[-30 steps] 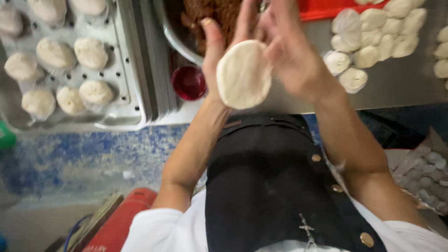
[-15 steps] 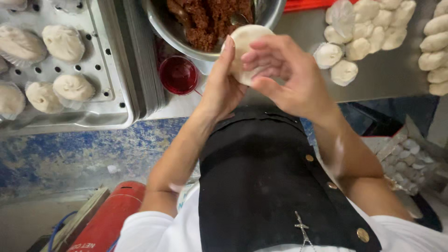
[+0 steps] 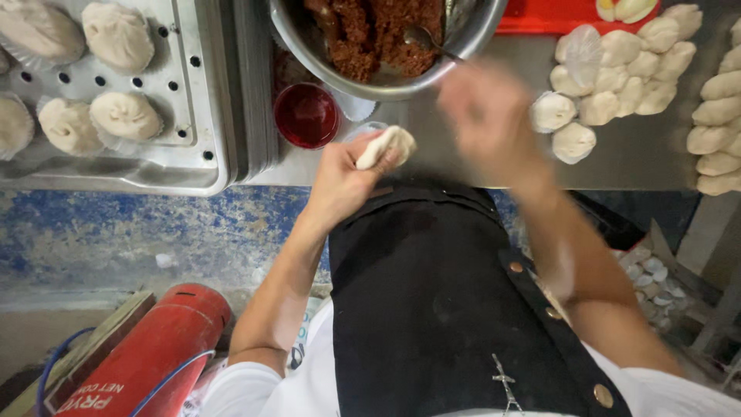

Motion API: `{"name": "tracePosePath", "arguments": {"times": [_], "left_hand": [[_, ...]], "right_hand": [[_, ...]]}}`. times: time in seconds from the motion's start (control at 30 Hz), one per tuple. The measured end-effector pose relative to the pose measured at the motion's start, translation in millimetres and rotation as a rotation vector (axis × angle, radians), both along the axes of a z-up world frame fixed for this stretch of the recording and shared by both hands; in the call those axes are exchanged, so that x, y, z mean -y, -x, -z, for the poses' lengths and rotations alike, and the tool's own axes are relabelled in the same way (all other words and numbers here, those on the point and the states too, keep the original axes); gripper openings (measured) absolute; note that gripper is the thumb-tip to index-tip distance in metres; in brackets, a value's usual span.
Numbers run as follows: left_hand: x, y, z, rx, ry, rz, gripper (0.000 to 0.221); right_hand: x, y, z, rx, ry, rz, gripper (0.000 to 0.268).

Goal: The person prepares buns by placing a meat filling and a piece of boiled egg onto dough with a spoon and by hand, then folds the dough to seal it and puts the buns onto a tray.

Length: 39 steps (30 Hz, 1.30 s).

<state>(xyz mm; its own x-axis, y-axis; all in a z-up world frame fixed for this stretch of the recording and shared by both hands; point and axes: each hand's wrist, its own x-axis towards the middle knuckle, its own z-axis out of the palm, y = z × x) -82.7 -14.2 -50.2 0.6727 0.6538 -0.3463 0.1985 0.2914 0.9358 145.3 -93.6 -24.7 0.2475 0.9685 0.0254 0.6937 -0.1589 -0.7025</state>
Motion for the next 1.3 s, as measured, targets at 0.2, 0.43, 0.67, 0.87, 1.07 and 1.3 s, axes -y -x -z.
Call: {"name": "tracePosePath", "arguments": {"times": [0.2, 0.43, 0.67, 0.87, 1.07, 1.3], "left_hand": [[8.4, -0.6, 7.1, -0.236, -0.089, 0.016, 0.024], [12.5, 1.7, 62.6, -0.145, 0.343, -0.081, 0.032], [-3.4, -41.3, 147.1, 0.262, 0.538, -0.212, 0.039], [-13.8, -51.3, 168.3, 0.318, 0.601, -0.178, 0.034], [-18.6, -43.7, 162.4, 0.331, 0.644, -0.057, 0.04], [-19.6, -41.2, 112.7, 0.353, 0.99, -0.207, 0.054]], "right_hand": [[-45.5, -40.8, 81.4, 0.527, 0.512, -0.026, 0.035], [-46.8, -64.7, 88.5, 0.695, 0.388, -0.201, 0.018], [-44.4, -70.1, 86.2, 0.683, 0.474, -0.403, 0.025], [-51.1, -71.8, 88.2, 0.627, 0.496, -0.562, 0.043], [-59.8, -70.6, 96.7, -0.159, 0.521, -0.298, 0.029], [-16.1, -76.9, 69.8, -0.421, 0.344, -0.026, 0.028]]}}
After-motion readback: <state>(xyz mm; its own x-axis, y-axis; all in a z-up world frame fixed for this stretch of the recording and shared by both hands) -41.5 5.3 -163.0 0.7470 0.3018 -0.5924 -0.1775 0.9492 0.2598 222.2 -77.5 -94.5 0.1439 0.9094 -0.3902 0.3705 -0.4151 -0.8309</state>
